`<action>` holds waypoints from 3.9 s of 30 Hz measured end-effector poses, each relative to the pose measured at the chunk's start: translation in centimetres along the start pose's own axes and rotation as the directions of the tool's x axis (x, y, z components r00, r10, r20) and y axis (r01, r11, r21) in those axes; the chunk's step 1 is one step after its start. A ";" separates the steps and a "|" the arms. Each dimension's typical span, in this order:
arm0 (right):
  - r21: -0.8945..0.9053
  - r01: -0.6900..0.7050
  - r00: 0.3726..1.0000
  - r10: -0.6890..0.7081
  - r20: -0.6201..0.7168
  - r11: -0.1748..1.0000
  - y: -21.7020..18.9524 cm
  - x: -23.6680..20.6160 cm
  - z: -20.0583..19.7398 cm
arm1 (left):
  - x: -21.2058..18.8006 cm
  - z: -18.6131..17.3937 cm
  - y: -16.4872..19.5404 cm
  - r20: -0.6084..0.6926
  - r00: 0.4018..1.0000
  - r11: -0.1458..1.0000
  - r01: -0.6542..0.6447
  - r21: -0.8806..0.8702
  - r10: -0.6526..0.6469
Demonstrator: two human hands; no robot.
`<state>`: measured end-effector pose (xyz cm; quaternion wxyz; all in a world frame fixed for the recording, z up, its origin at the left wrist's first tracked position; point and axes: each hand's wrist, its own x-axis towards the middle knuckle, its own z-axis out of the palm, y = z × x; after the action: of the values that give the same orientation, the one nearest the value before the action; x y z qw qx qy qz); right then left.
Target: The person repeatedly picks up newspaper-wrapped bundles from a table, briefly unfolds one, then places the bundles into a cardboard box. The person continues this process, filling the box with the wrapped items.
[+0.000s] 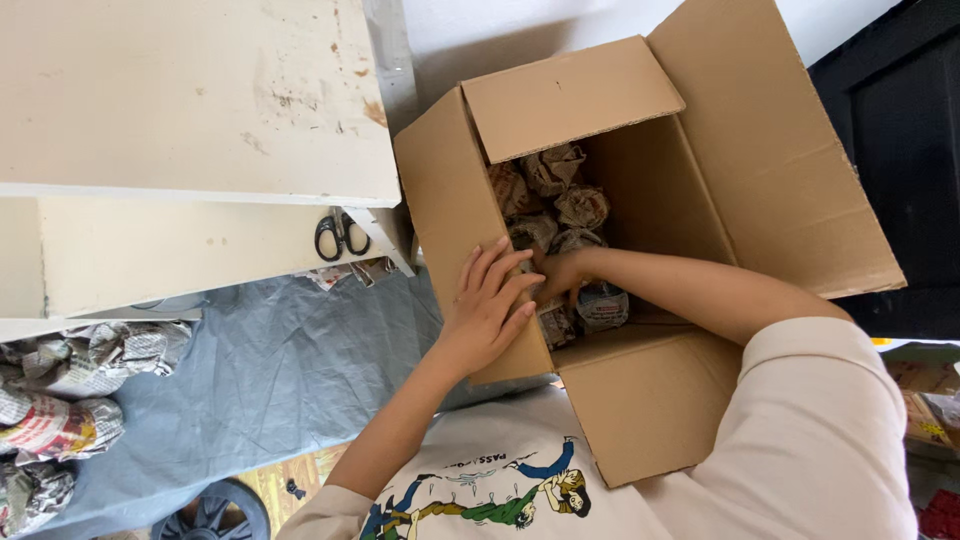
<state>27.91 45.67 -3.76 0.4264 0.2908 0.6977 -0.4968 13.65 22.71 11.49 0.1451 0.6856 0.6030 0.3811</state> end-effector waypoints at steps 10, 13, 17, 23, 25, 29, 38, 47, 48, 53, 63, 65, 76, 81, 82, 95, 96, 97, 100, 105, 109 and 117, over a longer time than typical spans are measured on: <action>-0.337 -0.123 0.789 -0.114 -0.604 0.934 -1.7 0.3 -5.9 | -0.1 0.3 -0.2 0.015 1.000 0.999 -0.011 0.033 0.011; -0.541 -0.182 0.802 -0.194 -0.565 0.821 -2.1 1.8 -5.8 | -0.1 0.3 -0.2 0.013 1.000 0.999 -0.013 0.042 0.012; -0.449 -0.255 0.681 -0.171 -0.712 0.856 -1.4 1.6 -7.0 | -0.2 0.1 -0.3 0.016 1.000 0.999 -0.002 0.040 0.002; -0.723 -0.375 0.674 -0.365 -0.642 0.580 -1.2 1.3 -6.4 | -0.1 0.4 -0.4 0.000 1.000 0.999 0.008 0.046 -0.008; -0.745 -0.387 0.740 -0.299 -0.602 0.544 -2.1 1.3 -6.5 | 0.1 0.6 -0.8 -0.011 1.000 0.997 -0.010 0.071 0.011; -0.617 -0.269 0.821 -0.159 -0.548 0.740 -3.9 -0.1 -7.5 | 0.0 0.8 -1.7 -0.095 0.993 0.996 -0.065 0.055 0.070; -0.377 -0.040 0.994 -0.003 -0.113 0.925 -4.7 -1.9 -1.2 | -1.8 0.4 -3.7 -0.164 0.970 0.983 -0.180 0.015 0.180; -0.520 -0.298 0.697 -0.190 -0.691 0.800 -15.1 -14.3 -3.6 | -13.3 -9.2 -12.2 -0.383 0.924 0.987 -0.079 -0.140 0.019; -0.526 -0.302 0.586 -0.281 -0.760 0.795 -16.1 -16.4 -2.7 | -15.6 -10.4 -14.2 -0.419 0.906 0.984 -0.019 -0.179 -0.059; -0.650 -0.212 0.184 -0.624 -0.760 0.729 -23.2 -21.3 8.2 | -28.5 -14.5 -24.4 -0.681 0.615 0.904 0.389 -0.176 -0.397; -0.539 0.492 0.510 -0.728 -0.458 0.684 -41.3 -5.9 21.6 | -30.1 -19.5 -35.1 -0.799 -0.016 0.631 0.605 -0.486 -0.600; -0.414 0.565 0.555 -0.700 -0.449 0.714 -42.2 -1.2 22.7 | -29.6 -19.6 -35.0 -0.841 -0.034 0.580 0.709 -0.401 -0.540; -0.166 0.671 0.491 -0.601 -0.631 0.722 -37.1 17.0 26.5 | -31.2 -15.6 -25.1 -0.869 0.164 0.865 0.292 -0.409 -0.467; -0.296 0.723 0.308 -0.675 -0.671 0.625 -38.6 21.7 25.4 | -30.0 -16.0 -24.8 -0.739 0.218 0.755 0.367 -0.543 -0.638; -0.237 0.714 0.346 -0.626 -0.699 0.659 -38.7 21.5 25.4 | -29.9 -15.7 -24.7 -0.738 0.223 0.755 0.375 -0.538 -0.636; 0.085 0.752 0.403 -0.354 -0.844 0.654 -38.3 21.0 24.8 | -28.7 -12.8 -25.2 -0.418 0.606 0.650 0.224 -0.726 -0.677; 0.031 0.790 0.317 -0.365 -0.875 0.612 -37.9 20.9 24.8 | -28.9 -12.6 -24.7 -0.411 0.613 0.640 0.208 -0.740 -0.675; -0.022 0.820 0.233 -0.367 -0.901 0.572 -37.4 20.8 25.0 | -29.2 -12.3 -24.0 -0.398 0.620 0.625 0.196 -0.756 -0.676; -0.203 0.819 -0.008 -0.343 -0.939 0.537 -36.3 18.1 25.0 | -29.2 -12.0 -21.7 -0.344 0.619 0.607 0.278 -0.744 -0.706; -0.136 0.918 -0.057 -0.217 -0.974 0.372 -33.9 6.1 25.1 | -26.6 -13.2 -16.4 -0.163 0.838 0.638 0.255 -0.727 -0.521; -0.366 0.813 -0.281 -0.245 -0.928 0.454 -29.4 -7.1 25.3 | -22.9 -12.2 -12.5 0.046 0.947 0.551 0.224 -0.804 -0.319; -0.524 0.290 -0.378 -0.407 -0.832 0.801 -17.0 -30.1 21.5 | -11.1 -7.1 -7.6 0.112 0.979 0.547 0.187 -0.816 -0.169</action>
<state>34.44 20.20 27.32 -0.4437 0.3091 0.8259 -0.1600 3.46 12.14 7.41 0.4910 0.4783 0.4212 0.5940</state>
